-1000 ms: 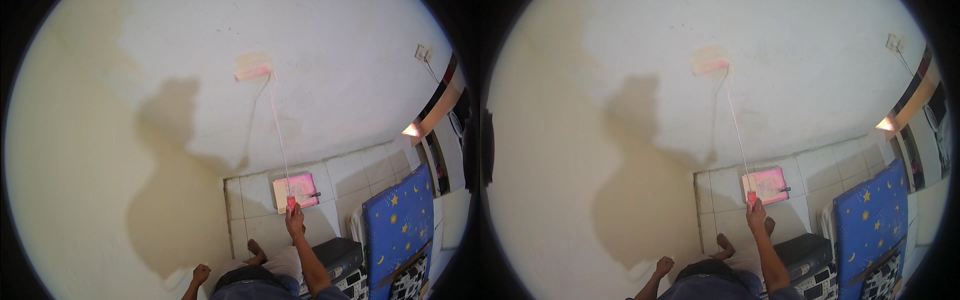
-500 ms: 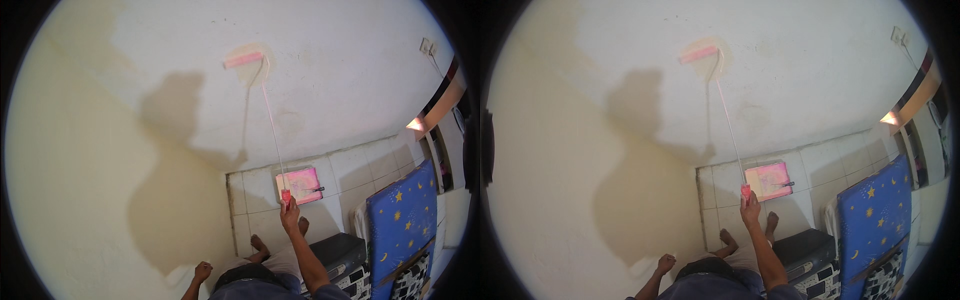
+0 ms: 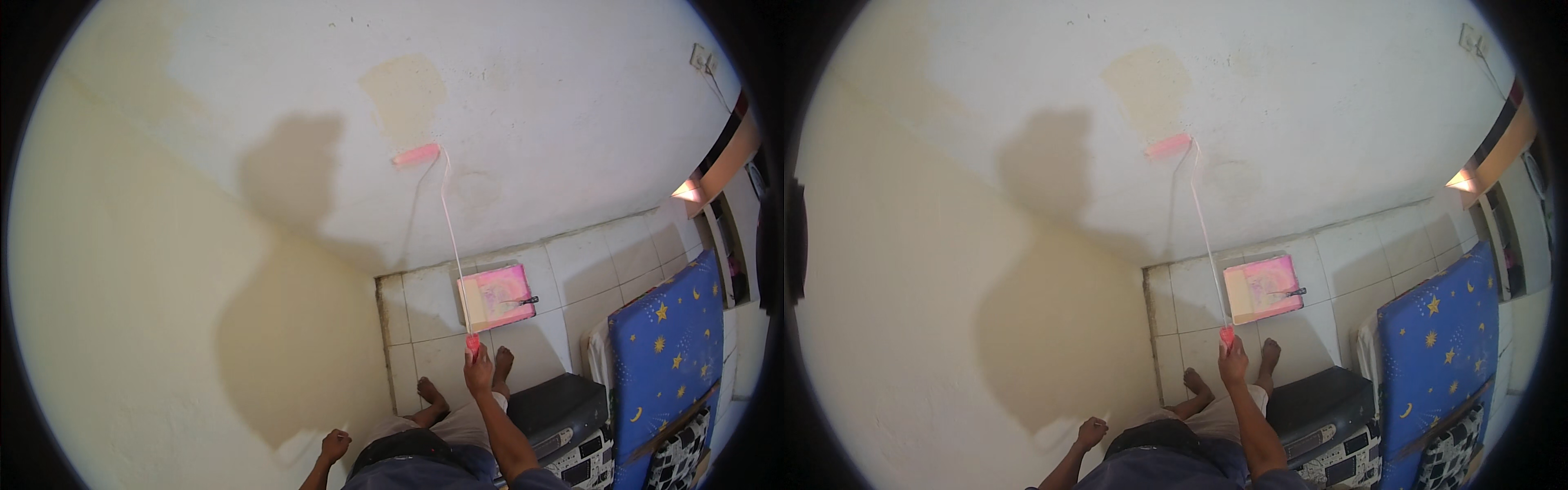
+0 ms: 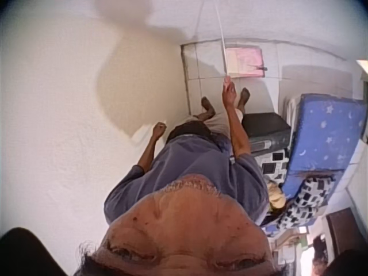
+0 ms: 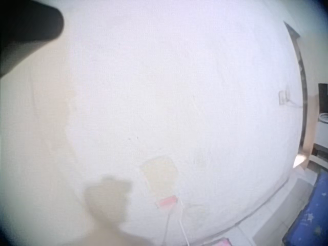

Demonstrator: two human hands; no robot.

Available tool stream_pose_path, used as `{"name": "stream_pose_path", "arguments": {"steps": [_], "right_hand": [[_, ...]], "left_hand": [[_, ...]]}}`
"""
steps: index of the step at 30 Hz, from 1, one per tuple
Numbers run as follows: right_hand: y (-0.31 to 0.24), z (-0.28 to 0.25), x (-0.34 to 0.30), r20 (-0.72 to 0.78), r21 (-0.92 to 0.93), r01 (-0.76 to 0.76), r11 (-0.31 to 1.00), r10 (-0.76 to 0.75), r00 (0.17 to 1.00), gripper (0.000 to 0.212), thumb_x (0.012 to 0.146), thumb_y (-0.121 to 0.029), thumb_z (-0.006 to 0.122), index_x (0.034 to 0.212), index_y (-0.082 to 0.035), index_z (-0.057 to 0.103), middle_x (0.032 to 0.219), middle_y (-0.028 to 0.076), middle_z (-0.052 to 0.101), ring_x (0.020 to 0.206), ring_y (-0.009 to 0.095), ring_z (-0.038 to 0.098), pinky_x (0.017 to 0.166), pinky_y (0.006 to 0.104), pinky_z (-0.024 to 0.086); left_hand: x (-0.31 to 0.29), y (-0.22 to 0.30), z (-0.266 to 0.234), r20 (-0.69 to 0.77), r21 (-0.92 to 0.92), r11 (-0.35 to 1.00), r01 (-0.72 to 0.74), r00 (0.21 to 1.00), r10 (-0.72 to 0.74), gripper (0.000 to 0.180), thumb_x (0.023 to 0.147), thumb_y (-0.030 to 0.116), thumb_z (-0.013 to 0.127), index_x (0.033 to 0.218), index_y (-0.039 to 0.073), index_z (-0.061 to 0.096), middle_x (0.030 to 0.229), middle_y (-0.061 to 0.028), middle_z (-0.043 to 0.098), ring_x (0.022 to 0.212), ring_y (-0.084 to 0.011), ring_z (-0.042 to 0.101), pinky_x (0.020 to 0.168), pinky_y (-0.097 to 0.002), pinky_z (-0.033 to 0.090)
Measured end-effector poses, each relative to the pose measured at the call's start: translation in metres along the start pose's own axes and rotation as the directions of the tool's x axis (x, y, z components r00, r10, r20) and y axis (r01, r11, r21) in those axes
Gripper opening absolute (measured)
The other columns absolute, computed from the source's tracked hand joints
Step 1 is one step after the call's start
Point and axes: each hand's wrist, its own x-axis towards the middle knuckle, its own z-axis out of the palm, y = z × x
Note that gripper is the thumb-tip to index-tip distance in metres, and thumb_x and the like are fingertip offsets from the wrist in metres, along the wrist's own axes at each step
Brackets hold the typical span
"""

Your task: The person paints a wall using a roller. They dip the roller into a tray of pink paint and apply it to a light-colored interior wall with vertical strokes.

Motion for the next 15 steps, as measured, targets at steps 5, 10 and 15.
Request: {"name": "stream_pose_path", "arguments": {"steps": [5,10,15], "right_hand": [[-0.03,0.002,0.03,-0.077,0.079,0.146,0.986,-0.14,0.987,0.031,0.085,-0.018,0.058,0.108,0.001,0.047,0.088,0.021,0.057,0.072,0.038,0.059,0.061,0.043,0.048],[-0.09,0.001,0.069,-0.151,0.114,0.217,0.97,-0.199,0.968,0.033,0.084,-0.016,0.059,0.11,0.002,0.047,0.087,0.021,0.057,0.073,0.038,0.058,0.062,0.0429,0.048],[-0.128,0.001,0.079,0.06,0.237,0.141,0.961,-0.159,0.985,0.03,0.086,-0.018,0.057,0.103,0.0,0.04,0.08,0.026,0.056,0.072,0.045,0.057,0.061,0.0478,0.046]], "left_hand": [[-0.001,0.0,0.002,0.018,-0.051,0.997,0.061,0.998,-0.06,0.032,0.075,0.029,0.063,0.095,0.004,0.062,0.091,-0.0127,0.066,0.088,-0.026,0.064,0.081,-0.035,0.048],[0.004,0.009,0.0,0.008,-0.082,0.995,0.048,0.999,-0.047,0.031,0.075,0.028,0.063,0.095,0.004,0.061,0.091,-0.0137,0.066,0.088,-0.0263,0.064,0.08,-0.0349,0.049],[0.008,0.01,0.002,0.004,-0.147,0.988,0.054,0.999,-0.054,0.032,0.075,0.028,0.063,0.096,0.004,0.061,0.093,-0.0145,0.066,0.089,-0.0268,0.063,0.081,-0.0353,0.048]]}}
